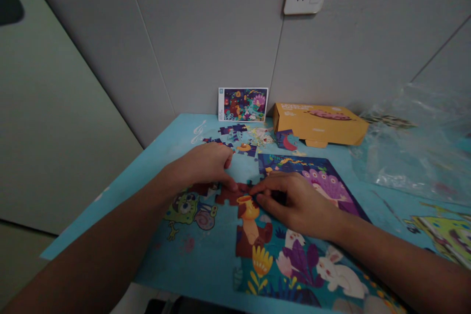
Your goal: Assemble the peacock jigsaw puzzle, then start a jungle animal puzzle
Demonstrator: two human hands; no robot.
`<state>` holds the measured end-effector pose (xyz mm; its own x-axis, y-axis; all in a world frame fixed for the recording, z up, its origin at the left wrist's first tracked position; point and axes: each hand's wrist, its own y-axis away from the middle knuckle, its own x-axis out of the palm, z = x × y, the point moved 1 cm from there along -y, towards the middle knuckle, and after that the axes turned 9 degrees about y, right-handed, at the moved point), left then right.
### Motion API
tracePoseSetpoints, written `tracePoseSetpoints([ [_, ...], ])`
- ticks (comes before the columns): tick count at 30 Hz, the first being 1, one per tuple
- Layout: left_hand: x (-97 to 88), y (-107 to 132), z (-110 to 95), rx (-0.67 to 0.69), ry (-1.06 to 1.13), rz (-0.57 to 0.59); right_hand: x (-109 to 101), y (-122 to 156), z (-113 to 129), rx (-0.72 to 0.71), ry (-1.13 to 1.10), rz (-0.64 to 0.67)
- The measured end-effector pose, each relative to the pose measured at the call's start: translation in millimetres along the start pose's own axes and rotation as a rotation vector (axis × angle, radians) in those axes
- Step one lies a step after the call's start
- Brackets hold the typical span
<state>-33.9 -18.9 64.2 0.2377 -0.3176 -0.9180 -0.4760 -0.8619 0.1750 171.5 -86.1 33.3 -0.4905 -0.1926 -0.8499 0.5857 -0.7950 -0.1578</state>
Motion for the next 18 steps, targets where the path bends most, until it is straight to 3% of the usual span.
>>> tracePoseSetpoints([
  [5, -13.4, 2, -2, 0.003, 0.323, -0.198, 0, 0, 0, 0.021, -0.004, -0.002],
  [7, -14.1, 4, -4, 0.007, 0.398, -0.105, -1, 0, 0, 0.033, -0.009, 0.0],
  [10, -3.3, 7, -7, -0.007, 0.32, 0.258, 0, 0, 0, 0.028, -0.013, 0.006],
  [12, 4.4, 7, -9, -0.049, 0.266, 0.371, 0, 0, -1, 0.019, -0.012, 0.006],
  [15, 4.2, 5, -9, -0.014, 0.23, 0.319, 1, 0, -1, 0.014, -0.011, 0.0],
  [18, -9.3, 7, 0, 0.033, 0.145, 0.215, 1, 0, -2, 0.019, -0.011, -0.001],
])
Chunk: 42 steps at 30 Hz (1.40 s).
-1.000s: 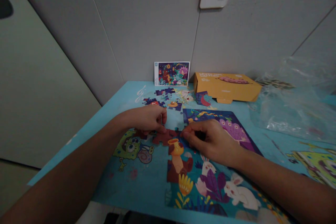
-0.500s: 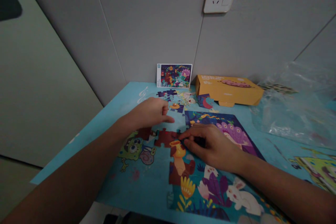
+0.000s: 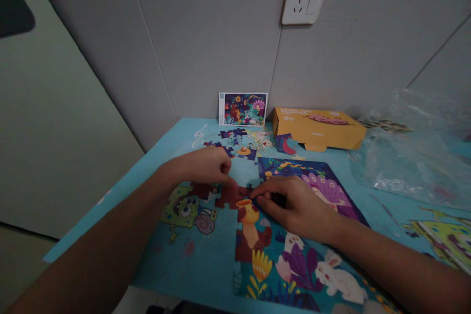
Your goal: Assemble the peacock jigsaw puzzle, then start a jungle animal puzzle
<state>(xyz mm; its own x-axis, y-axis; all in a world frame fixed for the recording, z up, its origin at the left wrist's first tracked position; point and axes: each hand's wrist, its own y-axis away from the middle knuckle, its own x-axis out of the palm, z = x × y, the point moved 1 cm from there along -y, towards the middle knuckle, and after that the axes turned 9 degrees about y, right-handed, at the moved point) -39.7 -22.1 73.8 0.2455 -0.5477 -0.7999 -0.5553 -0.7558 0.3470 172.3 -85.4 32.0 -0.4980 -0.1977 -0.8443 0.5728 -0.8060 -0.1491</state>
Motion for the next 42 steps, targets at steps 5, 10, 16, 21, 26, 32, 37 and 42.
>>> tracePoseSetpoints([
  [5, -11.7, 17, 16, -0.179, -0.084, 0.104, 0, 1, -1, -0.001, 0.004, 0.004],
  [10, -5.8, 18, 16, -0.215, -0.141, 0.118, 0, 1, -2, -0.005, 0.002, -0.007],
  [16, -8.8, 15, 14, -0.153, -0.181, 0.041, -2, 0, 1, 0.003, 0.001, -0.029],
  [21, -9.2, 14, 15, -0.144, -0.188, 0.049, -3, 0, -2, 0.094, 0.014, -0.119],
  [26, -8.4, 12, 18, -0.127, -0.139, 0.043, -5, -2, -14, 0.186, -0.076, -0.368],
  [32, -7.4, 9, 18, -0.097, -0.115, -0.023, -5, -5, -21, 0.336, -0.41, -0.353],
  [37, -3.9, -7, 15, -0.017, -0.132, -0.373, -14, -10, -24, 0.349, -0.565, -0.499],
  [42, 10.1, -32, 25, 0.194, -0.118, -0.664, -27, -13, -26, 0.408, -0.676, -0.592],
])
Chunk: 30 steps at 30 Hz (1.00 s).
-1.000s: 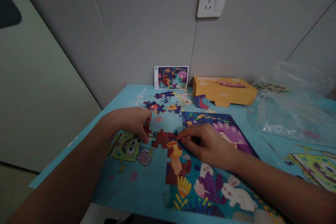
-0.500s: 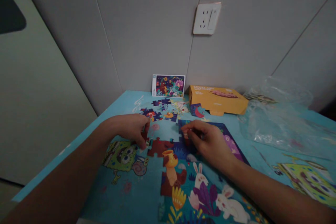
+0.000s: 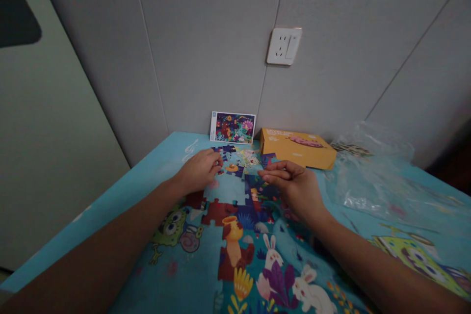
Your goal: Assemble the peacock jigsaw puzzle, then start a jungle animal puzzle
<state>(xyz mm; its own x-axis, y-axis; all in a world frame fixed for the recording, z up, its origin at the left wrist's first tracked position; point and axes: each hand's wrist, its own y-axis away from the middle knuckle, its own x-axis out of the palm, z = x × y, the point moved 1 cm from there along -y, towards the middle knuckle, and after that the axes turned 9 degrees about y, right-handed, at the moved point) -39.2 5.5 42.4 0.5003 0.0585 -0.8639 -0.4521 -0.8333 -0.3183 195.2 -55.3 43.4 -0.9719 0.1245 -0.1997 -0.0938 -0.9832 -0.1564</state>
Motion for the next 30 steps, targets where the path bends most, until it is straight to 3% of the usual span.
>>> tracePoseSetpoints([
  [3, 9.9, -3, 15, -0.002, -0.021, -0.108, -4, 0, 1, -0.022, -0.002, -0.063],
  [7, 8.5, -7, 32, -0.12, -0.1, -0.232, -7, -1, -9, -0.053, 0.034, -0.213],
  [10, 4.0, -9, 35, -0.152, -0.161, -0.265, -8, -2, -16, -0.086, 0.133, -0.204],
  [14, 4.5, -9, 32, -0.137, -0.165, -0.169, -7, -2, -17, -0.11, 0.179, -0.164],
  [22, 25.2, -4, 12, 0.107, -0.019, 0.186, -3, 3, -14, -0.163, 0.255, -0.065],
  [26, 25.5, -5, 7, 0.123, 0.023, 0.162, -1, 6, -10, -0.222, 0.385, -0.019],
  [30, 22.3, -7, 3, 0.179, 0.075, 0.124, 2, 11, -3, -0.355, 0.713, 0.086],
])
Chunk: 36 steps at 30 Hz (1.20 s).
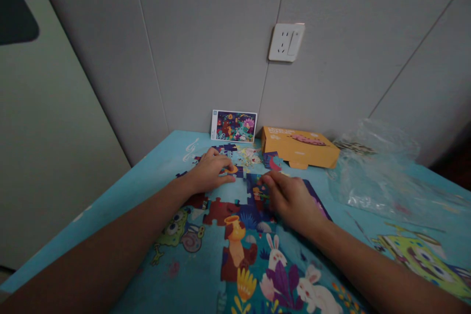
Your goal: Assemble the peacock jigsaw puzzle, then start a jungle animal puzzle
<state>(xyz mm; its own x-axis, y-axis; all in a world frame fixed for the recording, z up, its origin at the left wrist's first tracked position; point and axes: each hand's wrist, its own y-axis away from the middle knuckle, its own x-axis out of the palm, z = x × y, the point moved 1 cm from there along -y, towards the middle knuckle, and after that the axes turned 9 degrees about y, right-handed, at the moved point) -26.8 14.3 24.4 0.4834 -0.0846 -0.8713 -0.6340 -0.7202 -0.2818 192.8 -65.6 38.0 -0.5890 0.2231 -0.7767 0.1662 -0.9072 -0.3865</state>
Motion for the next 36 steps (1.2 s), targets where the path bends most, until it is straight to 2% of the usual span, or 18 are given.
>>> tracePoseSetpoints([
  [3, -0.1, -2, -3, -0.005, 0.033, -0.03, -2, 2, 5, -0.115, 0.218, 0.174],
  [5, 0.8, -3, -4, -0.065, 0.05, -0.059, -4, 3, 8, -0.214, 0.367, 0.235],
  [7, 2.2, -4, -4, -0.141, 0.071, -0.071, -6, 3, 11, -0.305, 0.475, 0.241],
  [10, 3.9, -5, -2, -0.201, 0.089, -0.087, -7, 4, 14, -0.365, 0.494, 0.209],
  [14, 3.0, -4, -5, -0.21, 0.101, -0.167, -3, 5, 13, -0.339, 0.441, 0.158],
  [18, 2.1, -3, -14, -0.169, 0.16, -0.221, 4, 6, 4, -0.285, 0.416, 0.164],
  [22, 2.3, 0, -22, -0.134, 0.382, -0.277, 7, 4, 1, -0.257, 0.372, 0.183],
  [24, 1.8, 3, -27, -0.11, 0.507, -0.248, 5, 3, 5, -0.232, 0.292, 0.169],
  [26, 1.1, 5, -34, -0.084, 0.595, -0.172, 4, 2, 8, -0.164, 0.184, 0.153],
  [30, 0.7, 6, -42, -0.065, 0.61, -0.078, 6, 0, 7, -0.033, 0.004, 0.176],
  [33, 0.4, 5, -42, -0.061, 0.528, -0.087, 9, -1, 3, -0.031, -0.026, 0.185],
  [36, -0.6, 4, -39, -0.043, 0.501, -0.09, 11, -2, 1, -0.096, 0.001, 0.174],
])
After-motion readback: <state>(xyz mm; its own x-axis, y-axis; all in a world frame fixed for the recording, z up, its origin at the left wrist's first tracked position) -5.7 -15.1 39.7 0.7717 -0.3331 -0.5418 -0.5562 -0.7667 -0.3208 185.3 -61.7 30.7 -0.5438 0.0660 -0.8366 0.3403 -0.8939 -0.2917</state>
